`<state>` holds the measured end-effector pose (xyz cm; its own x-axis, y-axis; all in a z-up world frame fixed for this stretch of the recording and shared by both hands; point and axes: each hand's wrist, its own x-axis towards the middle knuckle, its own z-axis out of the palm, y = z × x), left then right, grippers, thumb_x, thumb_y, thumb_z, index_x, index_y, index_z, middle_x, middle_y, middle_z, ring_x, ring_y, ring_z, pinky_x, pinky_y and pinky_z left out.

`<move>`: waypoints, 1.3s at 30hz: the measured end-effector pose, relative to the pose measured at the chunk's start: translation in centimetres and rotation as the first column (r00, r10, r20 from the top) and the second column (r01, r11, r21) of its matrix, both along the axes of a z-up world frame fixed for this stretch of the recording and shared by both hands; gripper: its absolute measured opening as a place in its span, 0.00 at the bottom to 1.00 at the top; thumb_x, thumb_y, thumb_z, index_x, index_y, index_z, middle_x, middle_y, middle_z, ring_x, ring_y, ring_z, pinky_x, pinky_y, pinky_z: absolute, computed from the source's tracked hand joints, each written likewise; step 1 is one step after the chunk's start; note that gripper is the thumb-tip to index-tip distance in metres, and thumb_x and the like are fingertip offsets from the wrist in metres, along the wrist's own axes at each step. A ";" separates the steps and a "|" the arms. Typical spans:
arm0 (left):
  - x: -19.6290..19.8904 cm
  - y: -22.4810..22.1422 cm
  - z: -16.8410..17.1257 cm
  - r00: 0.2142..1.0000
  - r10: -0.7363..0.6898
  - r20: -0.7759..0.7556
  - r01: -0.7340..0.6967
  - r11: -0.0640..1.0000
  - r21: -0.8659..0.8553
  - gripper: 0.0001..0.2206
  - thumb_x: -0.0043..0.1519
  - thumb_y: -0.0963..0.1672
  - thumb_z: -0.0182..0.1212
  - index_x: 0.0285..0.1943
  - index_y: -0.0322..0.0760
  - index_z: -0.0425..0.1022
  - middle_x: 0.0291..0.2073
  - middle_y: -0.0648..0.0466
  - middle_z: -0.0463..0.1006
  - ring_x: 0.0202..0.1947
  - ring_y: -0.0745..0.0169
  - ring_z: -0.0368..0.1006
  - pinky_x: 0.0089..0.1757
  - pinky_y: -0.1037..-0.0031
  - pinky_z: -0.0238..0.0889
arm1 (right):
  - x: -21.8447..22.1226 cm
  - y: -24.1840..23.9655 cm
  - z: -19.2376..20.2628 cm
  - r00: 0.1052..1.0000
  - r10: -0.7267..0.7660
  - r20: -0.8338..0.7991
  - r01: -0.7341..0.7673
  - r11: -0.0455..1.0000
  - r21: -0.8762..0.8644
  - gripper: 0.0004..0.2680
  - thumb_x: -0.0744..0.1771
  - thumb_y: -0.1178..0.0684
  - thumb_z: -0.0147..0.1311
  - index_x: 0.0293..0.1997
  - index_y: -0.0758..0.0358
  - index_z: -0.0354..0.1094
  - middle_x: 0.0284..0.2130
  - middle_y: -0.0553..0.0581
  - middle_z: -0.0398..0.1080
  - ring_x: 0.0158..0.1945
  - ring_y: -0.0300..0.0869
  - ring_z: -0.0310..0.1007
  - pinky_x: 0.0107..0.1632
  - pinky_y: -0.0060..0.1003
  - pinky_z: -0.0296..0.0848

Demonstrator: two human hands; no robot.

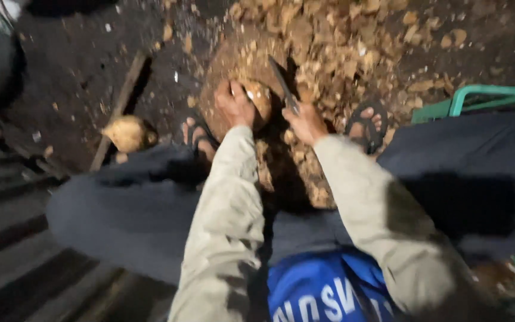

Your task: A person is using a knife to peel the outer husk off a coconut while sitting down.

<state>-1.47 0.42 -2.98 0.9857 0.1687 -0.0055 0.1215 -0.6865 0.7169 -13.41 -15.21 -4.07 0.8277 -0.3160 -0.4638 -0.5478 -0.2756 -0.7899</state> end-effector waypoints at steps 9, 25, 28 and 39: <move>-0.5 -1.1 3.6 0.993 0.041 0.111 -0.031 0.995 -0.094 0.13 0.60 0.49 0.51 0.30 0.36 0.74 0.27 0.37 0.76 0.37 0.31 0.74 0.41 0.47 0.66 | 0.2 1.8 4.7 0.977 -0.026 0.213 0.011 0.997 0.070 0.16 0.67 0.40 0.57 0.23 0.59 0.71 0.15 0.56 0.69 0.21 0.43 0.68 0.27 0.36 0.65; -0.1 -1.1 1.4 0.995 0.097 -0.011 -0.097 0.994 -0.040 0.13 0.59 0.50 0.53 0.34 0.38 0.77 0.31 0.37 0.78 0.41 0.31 0.76 0.44 0.46 0.67 | 0.4 0.5 5.3 0.956 0.110 0.273 -0.120 0.992 0.021 0.14 0.66 0.48 0.58 0.20 0.64 0.66 0.13 0.59 0.67 0.19 0.44 0.63 0.27 0.43 0.64; 1.2 -0.3 -0.1 0.987 0.121 -0.107 -0.112 0.990 0.081 0.18 0.61 0.55 0.47 0.34 0.44 0.76 0.32 0.42 0.79 0.41 0.36 0.77 0.43 0.48 0.68 | 2.0 0.6 10.1 0.979 -0.076 0.188 0.035 0.977 0.209 0.14 0.67 0.46 0.56 0.23 0.64 0.65 0.13 0.55 0.62 0.20 0.40 0.63 0.24 0.39 0.68; 0.8 -0.5 -0.9 0.994 0.052 0.098 -0.048 0.998 -0.043 0.16 0.60 0.51 0.51 0.34 0.34 0.76 0.31 0.34 0.75 0.39 0.30 0.74 0.41 0.44 0.65 | 1.1 0.9 3.4 0.998 0.059 -0.022 -0.058 0.998 0.039 0.32 0.67 0.30 0.52 0.67 0.74 0.58 0.51 0.77 0.71 0.59 0.62 0.69 0.60 0.55 0.67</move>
<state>-0.68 -0.07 -3.91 0.9721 0.2194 0.0834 0.0823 -0.6515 0.7542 -12.35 -14.27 -0.72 0.8333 -0.2495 -0.4934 -0.5496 -0.2776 -0.7879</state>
